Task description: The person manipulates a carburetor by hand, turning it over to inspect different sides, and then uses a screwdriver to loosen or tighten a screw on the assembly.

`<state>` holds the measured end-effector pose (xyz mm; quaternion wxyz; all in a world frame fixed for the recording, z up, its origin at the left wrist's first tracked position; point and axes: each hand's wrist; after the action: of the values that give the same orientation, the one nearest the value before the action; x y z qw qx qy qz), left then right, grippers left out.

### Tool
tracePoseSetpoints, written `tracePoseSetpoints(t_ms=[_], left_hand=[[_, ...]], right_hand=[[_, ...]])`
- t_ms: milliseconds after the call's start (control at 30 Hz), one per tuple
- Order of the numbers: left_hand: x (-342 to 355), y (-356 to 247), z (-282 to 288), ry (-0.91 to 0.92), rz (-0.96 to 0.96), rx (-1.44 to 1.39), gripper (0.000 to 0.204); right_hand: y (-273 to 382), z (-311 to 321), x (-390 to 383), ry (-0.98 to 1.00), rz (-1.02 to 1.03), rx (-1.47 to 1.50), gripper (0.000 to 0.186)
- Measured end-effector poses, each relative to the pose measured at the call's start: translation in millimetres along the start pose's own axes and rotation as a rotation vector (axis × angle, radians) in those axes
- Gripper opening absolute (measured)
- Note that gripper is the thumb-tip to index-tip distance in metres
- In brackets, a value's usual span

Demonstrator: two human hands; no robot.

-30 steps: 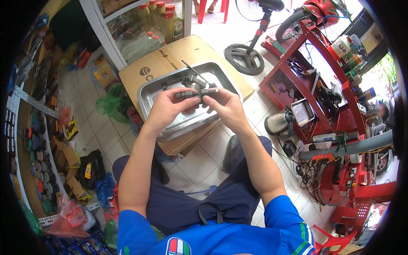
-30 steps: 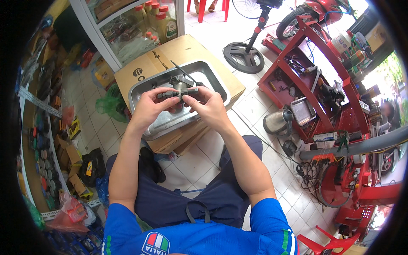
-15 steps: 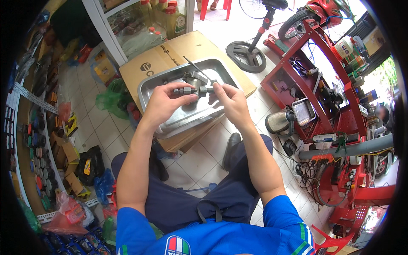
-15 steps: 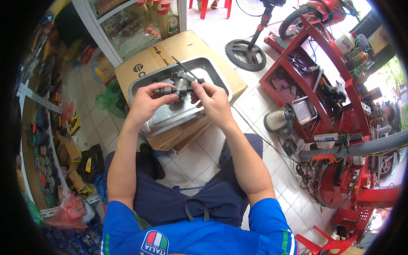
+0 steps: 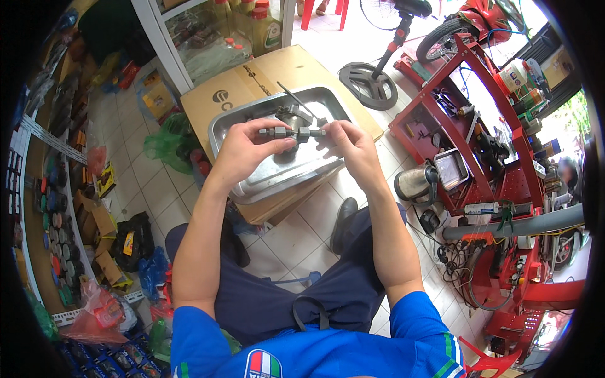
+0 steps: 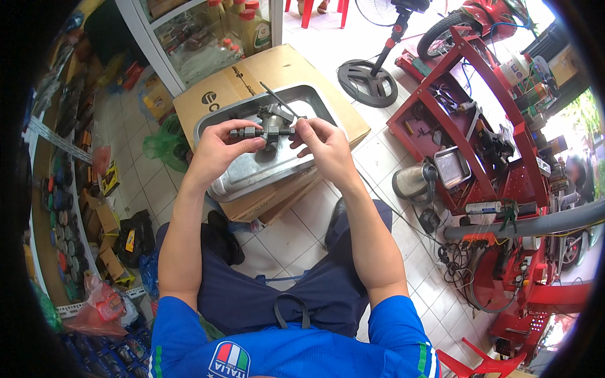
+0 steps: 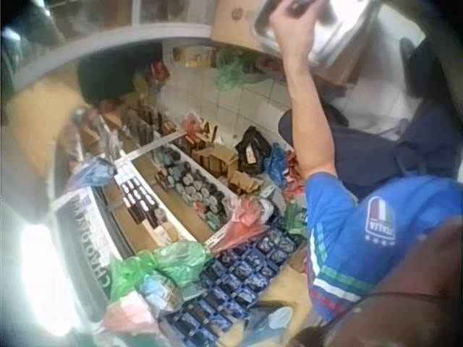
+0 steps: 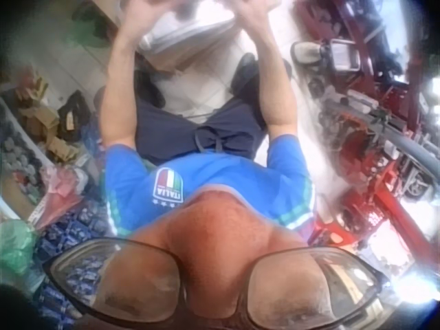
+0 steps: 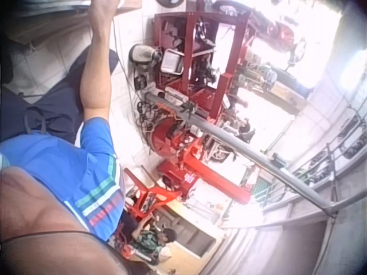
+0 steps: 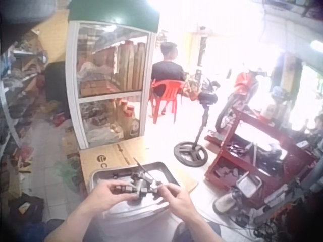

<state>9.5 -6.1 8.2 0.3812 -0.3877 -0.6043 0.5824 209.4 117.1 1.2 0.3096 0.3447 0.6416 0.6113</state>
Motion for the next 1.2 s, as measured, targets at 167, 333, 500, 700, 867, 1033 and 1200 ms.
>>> tracePoseSetpoints(t_ms=[167,333,500,700,867,1033,1200], left_hand=[[0.9,1.3,1.3,0.017,-0.024,0.057,0.030],[1.5,1.7,3.5,0.023,-0.040,0.024,0.030],[0.9,-0.3,2.6,0.017,-0.034,0.044,0.029],[-1.0,-3.2,1.0,0.017,-0.024,0.048,0.029],[0.2,-0.4,1.8,0.026,-0.030,0.038,0.029],[-0.2,-0.8,1.8,0.025,-0.033,0.041,0.029],[0.0,1.5,3.2,0.007,-0.036,0.026,0.028]], right_hand=[[-5.4,2.2,0.4,0.040,-0.006,-0.044,0.026],[-5.8,2.7,-0.5,0.050,0.102,0.009,0.025],[-5.4,3.0,0.0,0.068,0.150,0.019,0.035],[-3.9,-0.1,-1.0,0.084,0.067,0.038,0.032],[-10.3,6.3,2.7,0.105,-0.010,0.102,0.033],[-9.4,2.2,1.5,0.080,0.059,0.009,0.023],[-4.3,0.1,-1.9,0.064,0.124,0.059,0.028]])
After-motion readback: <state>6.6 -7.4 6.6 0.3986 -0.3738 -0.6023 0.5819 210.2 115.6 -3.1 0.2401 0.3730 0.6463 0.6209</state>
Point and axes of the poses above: each hand's wrist, its own x-axis towards the middle knuckle, its own z-axis out of the back of the hand, y = z × x, and after that the axes turned 8 degrees about -y, right-handed
